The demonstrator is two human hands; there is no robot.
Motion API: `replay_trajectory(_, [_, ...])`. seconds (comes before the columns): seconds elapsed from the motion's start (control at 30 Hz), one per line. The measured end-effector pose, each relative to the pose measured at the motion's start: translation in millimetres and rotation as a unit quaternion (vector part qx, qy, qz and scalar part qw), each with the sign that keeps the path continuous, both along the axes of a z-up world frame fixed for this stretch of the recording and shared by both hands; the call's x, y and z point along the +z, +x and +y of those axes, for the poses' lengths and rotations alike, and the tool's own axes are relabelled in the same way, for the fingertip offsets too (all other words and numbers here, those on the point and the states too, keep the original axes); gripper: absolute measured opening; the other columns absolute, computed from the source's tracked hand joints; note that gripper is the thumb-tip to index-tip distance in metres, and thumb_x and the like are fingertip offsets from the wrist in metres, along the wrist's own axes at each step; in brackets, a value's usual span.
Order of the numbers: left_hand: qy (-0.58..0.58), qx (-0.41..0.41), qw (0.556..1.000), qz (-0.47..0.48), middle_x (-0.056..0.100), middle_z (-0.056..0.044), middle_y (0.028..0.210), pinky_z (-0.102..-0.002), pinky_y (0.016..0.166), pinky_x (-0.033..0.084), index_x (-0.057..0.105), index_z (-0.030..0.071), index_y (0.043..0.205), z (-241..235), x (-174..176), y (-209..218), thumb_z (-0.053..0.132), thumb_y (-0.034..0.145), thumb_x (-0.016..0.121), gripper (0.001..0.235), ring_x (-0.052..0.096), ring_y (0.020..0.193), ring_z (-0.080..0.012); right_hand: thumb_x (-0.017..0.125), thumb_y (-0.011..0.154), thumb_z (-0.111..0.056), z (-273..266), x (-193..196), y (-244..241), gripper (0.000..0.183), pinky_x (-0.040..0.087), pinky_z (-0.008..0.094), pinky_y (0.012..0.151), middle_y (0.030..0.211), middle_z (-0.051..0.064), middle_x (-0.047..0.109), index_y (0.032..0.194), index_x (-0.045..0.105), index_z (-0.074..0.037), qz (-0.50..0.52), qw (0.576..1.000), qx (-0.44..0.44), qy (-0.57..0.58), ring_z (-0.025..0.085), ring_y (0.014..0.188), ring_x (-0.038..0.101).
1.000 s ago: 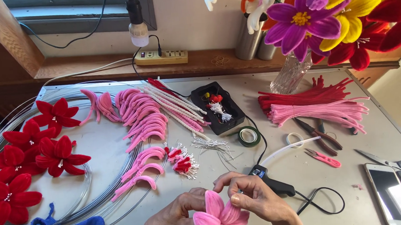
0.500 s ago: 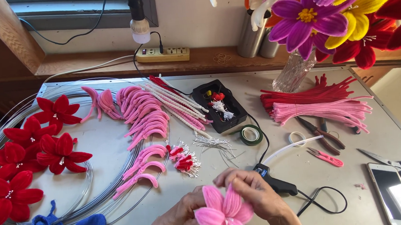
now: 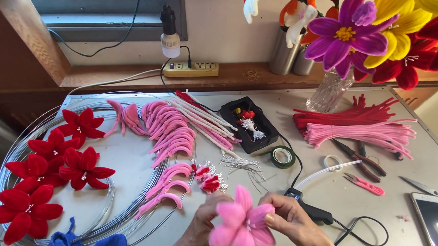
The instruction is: Assembling an artificial flower by gluing pink petals onto a stem using a hot glue gun
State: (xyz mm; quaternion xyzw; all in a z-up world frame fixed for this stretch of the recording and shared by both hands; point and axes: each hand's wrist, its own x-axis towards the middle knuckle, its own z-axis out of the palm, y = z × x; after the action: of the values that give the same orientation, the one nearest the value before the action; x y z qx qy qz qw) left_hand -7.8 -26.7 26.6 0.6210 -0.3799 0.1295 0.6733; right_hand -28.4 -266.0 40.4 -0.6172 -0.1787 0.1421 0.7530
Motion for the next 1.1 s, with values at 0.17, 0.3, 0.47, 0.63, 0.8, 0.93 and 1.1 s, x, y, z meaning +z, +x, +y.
replay_trajectory(0.17, [0.093, -0.070, 0.993, 0.004, 0.065, 0.001, 0.089, -0.035, 0.080, 0.042, 0.067, 0.012, 0.091, -6, 9, -6, 0.012, 0.092, 0.081, 0.014, 0.055, 0.079, -0.0179, 0.073, 0.095, -0.034, -9, 4, 0, 0.036, 0.038, 0.026, 0.055, 0.072, 0.002, 0.056, 0.093, 0.065, 0.002, 0.033, 0.995, 0.089, -0.033, 0.010, 0.062, 0.048])
replay_trajectory(0.3, [0.074, -0.112, 0.990, -0.042, 0.066, 0.004, 0.090, -0.039, 0.084, 0.042, 0.062, 0.012, 0.088, -4, 4, -6, 0.023, 0.099, 0.072, 0.018, 0.064, 0.082, -0.0180, 0.076, 0.094, -0.033, -14, 3, 2, 0.035, 0.034, 0.024, 0.055, 0.071, 0.000, 0.055, 0.089, 0.065, -0.001, 0.041, 0.991, 0.109, -0.067, 0.008, 0.062, 0.046])
replay_trajectory(0.47, [0.117, -0.128, 0.985, 0.020, 0.074, -0.004, 0.101, -0.044, 0.101, 0.035, 0.075, 0.017, 0.094, -2, -17, -8, 0.044, 0.093, 0.075, 0.027, 0.071, 0.102, -0.0206, 0.078, 0.092, -0.033, -11, -8, 2, 0.035, 0.027, 0.027, 0.054, 0.067, 0.000, 0.049, 0.083, 0.062, -0.003, 0.096, 0.989, 0.104, -0.030, 0.010, 0.059, 0.039])
replay_trajectory(0.63, [0.110, -0.099, 0.988, -0.048, 0.077, -0.004, 0.099, -0.049, 0.104, 0.035, 0.072, 0.012, 0.094, -8, -26, -8, 0.024, 0.097, 0.073, 0.012, 0.072, 0.098, -0.0254, 0.079, 0.086, -0.025, -10, -16, 4, 0.032, 0.021, 0.028, 0.053, 0.059, 0.000, 0.042, 0.075, 0.059, -0.003, 0.144, 0.988, 0.057, -0.011, 0.010, 0.055, 0.032])
replay_trajectory(0.8, [-0.003, -0.044, 0.999, -0.022, 0.079, -0.005, 0.101, -0.047, 0.097, 0.044, 0.076, 0.014, 0.091, -16, -42, -2, 0.027, 0.089, 0.081, 0.015, 0.073, 0.098, -0.0274, 0.075, 0.086, -0.053, 2, 4, 3, 0.053, 0.031, 0.029, 0.058, 0.073, 0.002, 0.055, 0.092, 0.063, -0.001, 0.060, 0.998, 0.018, 0.003, 0.011, 0.065, 0.044])
replay_trajectory(0.93, [-0.043, 0.118, 0.992, -0.024, 0.080, -0.002, 0.104, -0.047, 0.101, 0.048, 0.077, 0.009, 0.097, -7, -25, 1, 0.026, 0.082, 0.086, 0.024, 0.075, 0.106, -0.0316, 0.064, 0.084, -0.067, 0, 4, 10, 0.078, 0.047, 0.032, 0.079, 0.098, 0.012, 0.070, 0.116, 0.070, 0.003, -0.011, 0.995, -0.083, -0.049, 0.021, 0.083, 0.063])
replay_trajectory(1.1, [0.022, 0.154, 0.986, -0.067, 0.079, -0.008, 0.104, -0.043, 0.096, 0.042, 0.073, 0.011, 0.098, -11, -20, -3, 0.021, 0.084, 0.084, 0.020, 0.074, 0.100, -0.0237, 0.070, 0.087, -0.049, 6, -14, 5, 0.052, 0.036, 0.028, 0.067, 0.079, 0.003, 0.063, 0.105, 0.073, 0.000, 0.018, 0.997, -0.069, -0.034, 0.012, 0.072, 0.051])
